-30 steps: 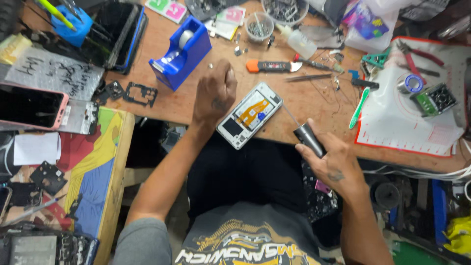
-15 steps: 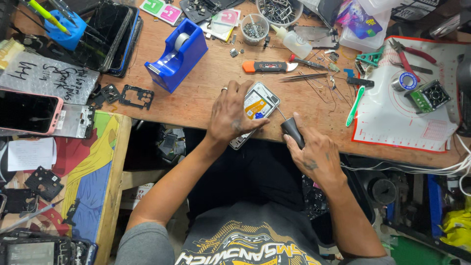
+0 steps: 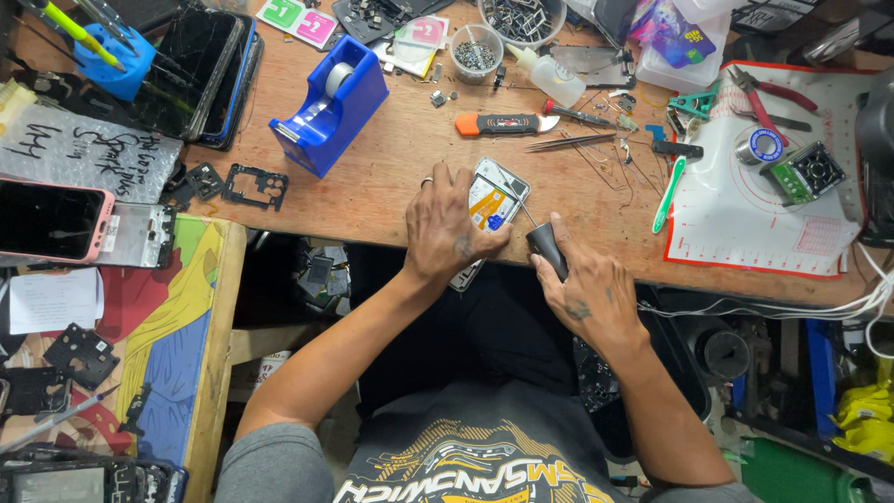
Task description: The person uses a screwdriver to remove screws from the back of a disassembled mobile phone. They carefully unscrew multiple fasteners around the phone's frame and set them aside on the workbench.
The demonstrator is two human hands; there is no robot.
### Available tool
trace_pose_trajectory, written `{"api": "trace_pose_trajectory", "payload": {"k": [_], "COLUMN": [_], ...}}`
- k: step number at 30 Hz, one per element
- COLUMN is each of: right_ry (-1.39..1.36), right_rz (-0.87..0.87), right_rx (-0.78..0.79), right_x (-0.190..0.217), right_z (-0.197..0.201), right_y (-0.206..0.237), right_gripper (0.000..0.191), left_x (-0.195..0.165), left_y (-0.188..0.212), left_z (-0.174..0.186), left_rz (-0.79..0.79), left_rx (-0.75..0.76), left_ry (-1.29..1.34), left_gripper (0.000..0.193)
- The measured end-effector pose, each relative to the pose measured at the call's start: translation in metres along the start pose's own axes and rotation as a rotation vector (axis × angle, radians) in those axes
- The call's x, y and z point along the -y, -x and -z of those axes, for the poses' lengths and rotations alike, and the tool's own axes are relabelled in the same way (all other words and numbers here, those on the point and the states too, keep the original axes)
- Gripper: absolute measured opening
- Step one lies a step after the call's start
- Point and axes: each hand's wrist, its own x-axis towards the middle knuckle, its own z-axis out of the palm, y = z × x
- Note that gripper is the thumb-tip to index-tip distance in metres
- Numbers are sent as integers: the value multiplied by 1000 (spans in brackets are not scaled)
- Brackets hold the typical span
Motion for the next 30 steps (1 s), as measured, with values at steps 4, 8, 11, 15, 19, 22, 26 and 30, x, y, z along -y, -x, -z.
{"api": "trace_pose_trajectory", "payload": {"k": [4,8,11,15,19,22,26,30], "right_ry": [-4,-6,-1,-14,-19,-11,-33,-46], "right_rz": [2,-39,-44,-47,-70,-79,-63,-72], "right_rx": [-10,17,9,2,23,37,29,26], "right_x": [-2,-3,-3,-4,-6,-6,-6,-6], "right_z": [-2,-2,-3,-4,-3,-3,-1,0], "right_y": [0,0,-1,0,0,0,1,1], "right_gripper": [67,67,67,67,67,68,68,67], "left_x": [1,3,4,5,4,4,3,3], "left_y": [0,-2,-2,-1,-1,-1,-1,-2], "left_z": [-3,-8,-11,-11,-10,-9,-8,-7], "left_rz": [-13,22,0,-13,6,12,17,32], "left_rx": [-18,35,6,-20,4,7,6,25], "left_ry": [-13,-14,-16,-26,-19,-21,-14,-8], "left_gripper": [90,91,91,92,94,93,92,90]}}
